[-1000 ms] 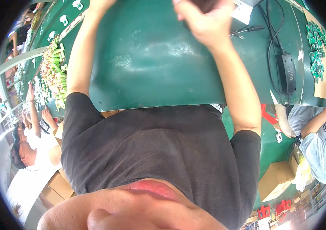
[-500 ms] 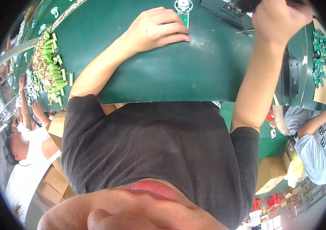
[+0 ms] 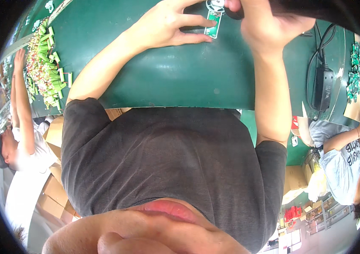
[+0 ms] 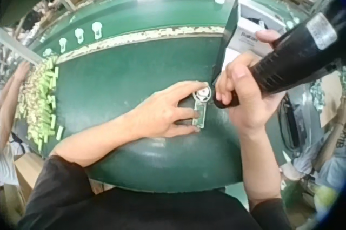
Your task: Assembling small electronic components using an electric screwdriver on a factory assembly line.
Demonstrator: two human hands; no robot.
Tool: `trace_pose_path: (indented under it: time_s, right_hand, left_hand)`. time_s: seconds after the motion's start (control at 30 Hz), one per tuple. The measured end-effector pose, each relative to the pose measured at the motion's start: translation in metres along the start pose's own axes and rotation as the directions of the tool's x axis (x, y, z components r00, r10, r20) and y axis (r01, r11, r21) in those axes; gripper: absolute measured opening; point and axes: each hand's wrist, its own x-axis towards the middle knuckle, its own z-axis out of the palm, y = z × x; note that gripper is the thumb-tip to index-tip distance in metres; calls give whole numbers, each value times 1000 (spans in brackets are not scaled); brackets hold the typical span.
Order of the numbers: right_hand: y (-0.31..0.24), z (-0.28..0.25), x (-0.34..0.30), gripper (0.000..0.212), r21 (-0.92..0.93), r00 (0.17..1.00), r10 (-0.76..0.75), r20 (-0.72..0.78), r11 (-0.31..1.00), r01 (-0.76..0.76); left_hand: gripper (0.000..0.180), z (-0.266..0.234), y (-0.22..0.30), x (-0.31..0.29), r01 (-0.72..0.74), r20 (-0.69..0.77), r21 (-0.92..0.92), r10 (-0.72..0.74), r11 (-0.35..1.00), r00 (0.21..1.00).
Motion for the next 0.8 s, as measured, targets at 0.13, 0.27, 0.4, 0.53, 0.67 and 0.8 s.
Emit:
trace_pose_path:
  time_s: [0.13,0.27,0.4,0.53,0.67,0.8]
  right_hand:
    - [6,4,-7,56,-8,1000,15,21,1000,-15]
    - [9,5,-10,55,-27,1000,23,5,999,-23]
    - [8,11,-10,54,-68,995,78,-69,994,-83]
    - [11,10,-11,50,-56,995,99,0,994,-99]
    - [17,5,-16,48,-17,996,88,33,996,-87]
    - [14,10,-15,49,-89,988,154,-8,984,-154]
  left_hand:
    - [29,3,0,-4,19,20,-61,-18,998,1000]
    - [28,4,-1,-6,29,25,-56,-27,998,999]
    - [27,1,1,-5,53,41,-69,-50,996,998]
    - [28,2,0,-6,56,35,-81,-53,995,998]
    - [29,2,2,-5,64,48,-58,-61,996,997]
    - [30,3,-1,-7,64,43,-15,-63,998,997]
